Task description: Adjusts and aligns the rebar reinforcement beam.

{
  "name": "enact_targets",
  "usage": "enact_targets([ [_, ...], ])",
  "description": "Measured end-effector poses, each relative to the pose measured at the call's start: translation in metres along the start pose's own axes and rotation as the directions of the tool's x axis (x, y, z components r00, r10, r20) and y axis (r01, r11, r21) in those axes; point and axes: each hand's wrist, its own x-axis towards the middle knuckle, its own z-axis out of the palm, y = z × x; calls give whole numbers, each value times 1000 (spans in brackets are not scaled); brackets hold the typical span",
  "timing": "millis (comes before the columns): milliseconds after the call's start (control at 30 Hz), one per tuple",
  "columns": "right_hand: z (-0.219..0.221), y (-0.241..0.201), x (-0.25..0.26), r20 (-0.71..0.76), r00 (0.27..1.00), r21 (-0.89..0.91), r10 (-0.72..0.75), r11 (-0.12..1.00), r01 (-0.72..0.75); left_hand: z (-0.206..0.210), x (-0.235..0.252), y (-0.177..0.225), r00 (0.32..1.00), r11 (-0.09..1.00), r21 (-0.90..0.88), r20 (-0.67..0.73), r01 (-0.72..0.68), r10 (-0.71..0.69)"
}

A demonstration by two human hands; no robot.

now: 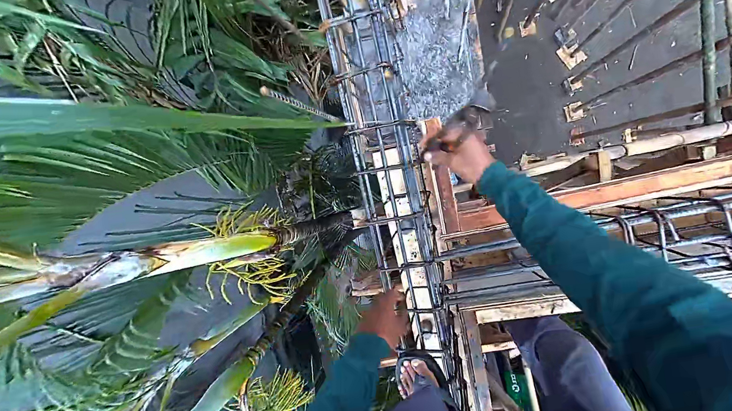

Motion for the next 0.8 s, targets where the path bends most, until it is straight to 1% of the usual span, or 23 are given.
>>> enact_targets([
  [67,27,4,37,50,998,-122,35,992,-29,27,-9,-11,997,996,-81,64,-36,41],
  [133,46,5,58,79,996,-239,53,970,-32,42,-20,-25,992,987,-152,110,-45,62],
  [200,56,-8,71,114,991,-346,67,938,-24,44,-29,-39,993,975,-222,101,-33,56],
  [300,59,-19,83,124,983,-460,138,885,-66,47,-38,-58,999,962,-270,30,-34,44],
  [367,56,-23,88,123,981,-485,151,871,-73,45,-43,-60,999,958,-284,16,-36,43],
  [467,51,-28,93,141,988,-501,67,865,13,42,-46,-55,998,947,-314,1,-64,67],
  [500,51,-25,93,158,985,-516,67,856,25,43,-45,-54,997,946,-316,7,-72,78],
  [600,48,-7,94,178,971,-590,159,807,-24,41,-38,-46,994,946,-312,31,-88,103],
  [633,48,-2,95,156,974,-577,162,815,-43,40,-35,-44,994,947,-306,30,-94,108],
  [767,52,11,82,-30,991,-487,129,864,-127,38,-32,-37,991,949,-297,47,-109,129],
  [800,51,14,80,-44,990,-491,135,860,-139,36,-31,-35,989,949,-292,48,-118,138],
])
